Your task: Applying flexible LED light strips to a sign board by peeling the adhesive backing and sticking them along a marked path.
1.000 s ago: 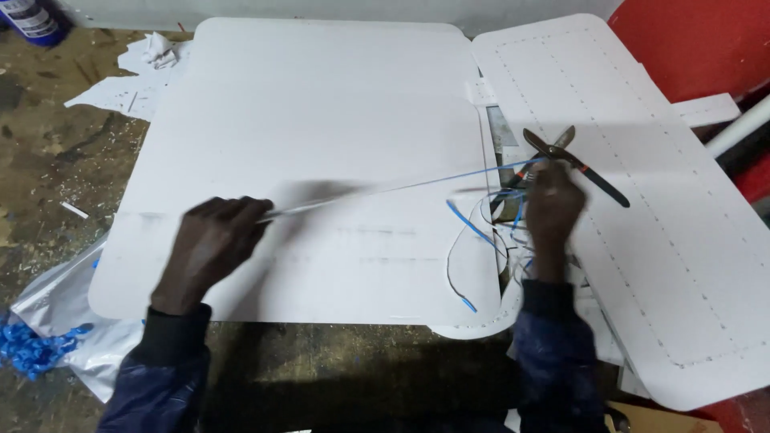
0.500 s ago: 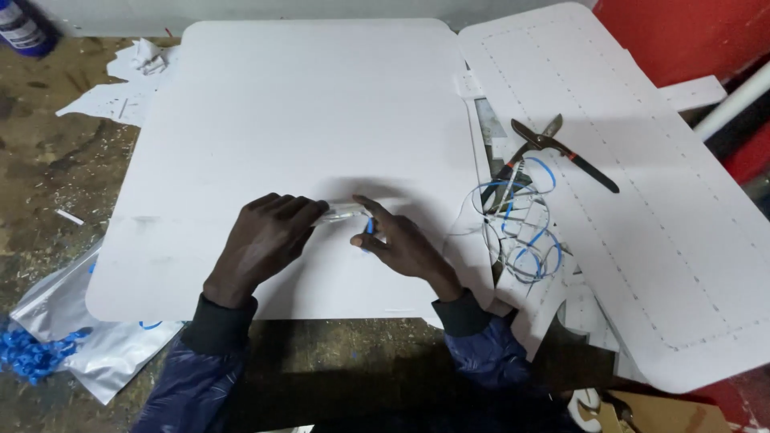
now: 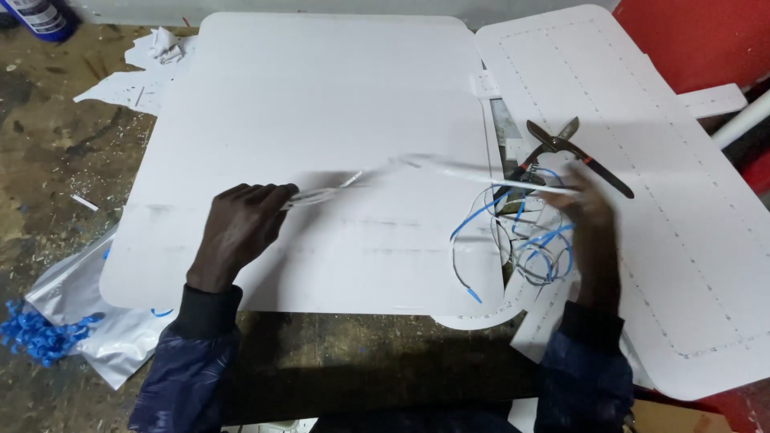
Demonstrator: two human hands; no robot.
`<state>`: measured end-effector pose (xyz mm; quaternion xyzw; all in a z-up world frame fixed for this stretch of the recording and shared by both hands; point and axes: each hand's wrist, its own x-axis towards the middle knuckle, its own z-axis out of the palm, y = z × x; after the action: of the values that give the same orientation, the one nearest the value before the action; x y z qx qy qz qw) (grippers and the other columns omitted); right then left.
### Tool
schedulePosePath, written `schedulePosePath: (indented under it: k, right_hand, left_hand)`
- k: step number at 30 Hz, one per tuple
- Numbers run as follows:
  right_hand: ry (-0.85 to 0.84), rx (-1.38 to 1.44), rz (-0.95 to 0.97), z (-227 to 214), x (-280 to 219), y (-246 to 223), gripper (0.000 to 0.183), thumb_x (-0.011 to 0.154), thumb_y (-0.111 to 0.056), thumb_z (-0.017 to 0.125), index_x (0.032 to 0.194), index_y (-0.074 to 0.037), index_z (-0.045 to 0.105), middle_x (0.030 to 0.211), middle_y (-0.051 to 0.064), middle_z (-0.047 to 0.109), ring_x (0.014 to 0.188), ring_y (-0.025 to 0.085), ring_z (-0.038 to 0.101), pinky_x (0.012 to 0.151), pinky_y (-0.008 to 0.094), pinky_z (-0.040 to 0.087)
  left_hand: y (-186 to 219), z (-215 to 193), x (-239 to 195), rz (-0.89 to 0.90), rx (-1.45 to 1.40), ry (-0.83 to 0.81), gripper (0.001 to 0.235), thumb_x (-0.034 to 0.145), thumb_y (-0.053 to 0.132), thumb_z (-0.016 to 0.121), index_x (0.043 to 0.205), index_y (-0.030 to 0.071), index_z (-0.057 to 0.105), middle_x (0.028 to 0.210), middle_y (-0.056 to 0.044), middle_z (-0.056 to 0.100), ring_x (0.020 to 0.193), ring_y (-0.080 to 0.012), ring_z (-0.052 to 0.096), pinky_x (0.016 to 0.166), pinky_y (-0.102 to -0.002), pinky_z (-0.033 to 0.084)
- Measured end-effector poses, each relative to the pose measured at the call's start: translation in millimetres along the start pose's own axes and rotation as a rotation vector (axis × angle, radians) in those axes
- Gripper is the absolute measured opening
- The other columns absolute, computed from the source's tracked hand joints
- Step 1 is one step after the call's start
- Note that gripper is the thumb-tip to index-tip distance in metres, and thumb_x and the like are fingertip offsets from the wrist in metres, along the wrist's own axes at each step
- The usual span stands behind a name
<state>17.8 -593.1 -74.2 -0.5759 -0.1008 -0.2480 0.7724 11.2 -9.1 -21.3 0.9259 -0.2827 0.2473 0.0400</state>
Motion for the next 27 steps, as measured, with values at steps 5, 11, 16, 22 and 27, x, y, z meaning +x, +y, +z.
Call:
schedulePosePath:
  k: [5,11,16,22,27]
  right_hand:
    - [-0.816,-1.217,0.003,65,-35,37,0.122,0.085,-0.035,0.095,0.183,-0.006,0.029,0.175,0.033,0.044,0.164,0.059,0.032,0.134,0.07,0.024]
    - [-0.92,-0.984,0.036,211,-36,47,0.095,0.102,-0.025,0.084,0.182,-0.022,0.034,0.181,0.018,0.046,0.169,0.046,0.036,0.136,0.073,0.018]
    - [-1.008,-0.592,0.276,212,-32,48,0.028,0.112,-0.012,0.063,0.09,-0.004,0.079,0.072,0.009,0.07,0.072,0.028,0.073,0.076,0.047,0.059]
    - [-0.636,-0.536,0.059,109,6,28,0.031,0.112,-0.02,0.057,0.114,-0.005,0.083,0.082,0.012,0.084,0.075,0.025,0.077,0.082,0.041,0.06]
    - [0.472,-0.368,-0.134,-15,44,15,0.036,0.119,-0.044,0.051,0.124,-0.014,0.07,0.078,0.005,0.065,0.072,0.018,0.073,0.069,0.025,0.053]
  left_hand:
    - [38,-3,28,-0.007,-0.156,-0.085,0.019,0.102,0.009,0.078,0.118,0.019,0.076,0.087,-0.003,0.082,0.086,-0.0265,0.085,0.085,-0.04,0.067]
    - [63,-16,44,0.02,-0.503,-0.075,0.028,0.101,0.006,0.077,0.128,0.014,0.076,0.092,-0.013,0.085,0.086,-0.0376,0.085,0.083,-0.05,0.066]
    - [44,-26,33,-0.092,-0.548,-0.07,0.039,0.1,0.016,0.082,0.139,0.015,0.074,0.09,-0.018,0.086,0.087,-0.0437,0.084,0.084,-0.053,0.066]
    - [35,-12,27,-0.134,-0.517,-0.112,0.041,0.098,0.023,0.085,0.138,0.021,0.075,0.089,-0.016,0.086,0.085,-0.0423,0.084,0.083,-0.052,0.065]
    - [10,-16,11,-0.196,-0.326,-0.116,0.048,0.095,0.02,0.087,0.14,0.027,0.074,0.095,-0.011,0.088,0.086,-0.0383,0.084,0.083,-0.049,0.066]
